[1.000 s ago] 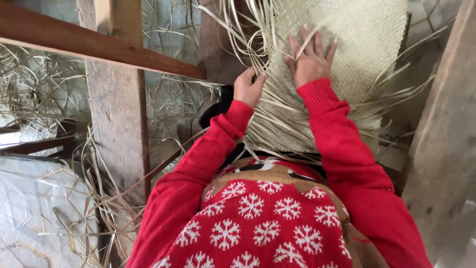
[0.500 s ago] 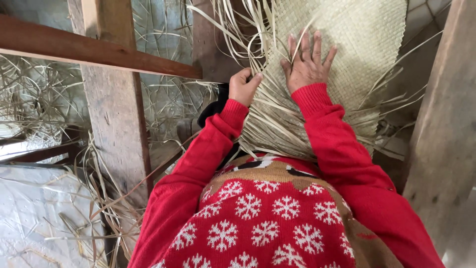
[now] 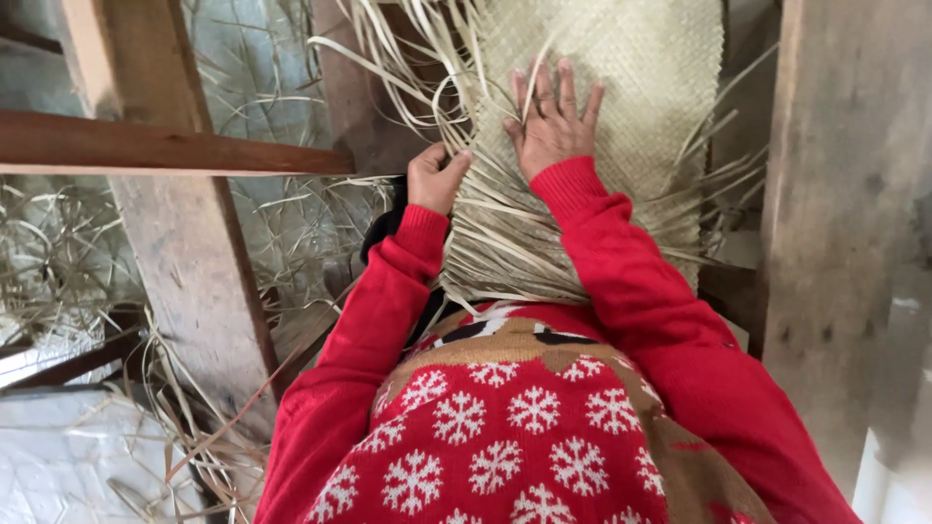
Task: Weaving long, thin strips of natural fiber into a mat using hands.
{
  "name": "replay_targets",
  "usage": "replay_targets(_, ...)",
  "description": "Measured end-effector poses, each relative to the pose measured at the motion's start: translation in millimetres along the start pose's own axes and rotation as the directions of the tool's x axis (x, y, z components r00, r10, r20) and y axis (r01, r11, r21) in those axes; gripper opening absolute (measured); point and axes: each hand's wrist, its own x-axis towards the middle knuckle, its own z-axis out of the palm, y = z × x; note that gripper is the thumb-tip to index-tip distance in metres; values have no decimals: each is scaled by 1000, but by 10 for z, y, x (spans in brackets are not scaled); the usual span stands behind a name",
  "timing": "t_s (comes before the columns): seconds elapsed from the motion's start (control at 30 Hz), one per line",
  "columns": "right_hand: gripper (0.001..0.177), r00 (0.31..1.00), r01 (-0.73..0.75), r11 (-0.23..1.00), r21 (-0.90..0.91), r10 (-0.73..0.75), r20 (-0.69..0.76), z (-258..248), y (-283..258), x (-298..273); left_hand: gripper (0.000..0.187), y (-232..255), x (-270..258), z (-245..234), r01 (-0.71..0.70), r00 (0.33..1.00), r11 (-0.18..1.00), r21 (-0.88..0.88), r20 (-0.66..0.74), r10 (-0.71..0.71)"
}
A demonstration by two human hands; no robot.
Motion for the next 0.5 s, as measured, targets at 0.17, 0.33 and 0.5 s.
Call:
replay_targets(0.17,58,989,22,1000,-21,-25,-142,110,62,-55,13,-295,49,9,-8,999,998,59,-31,10)
replay_targets(0.33,56,997,-75,997,-15,76,20,-89,11,-96,21,-222,37,0,-45,998,998,43,39,43)
replay_targets(0.5,55,984,-72,996,-48,78,158,-201,-15,-133,27,101,-59,66,-137,985,989,-57,95,142)
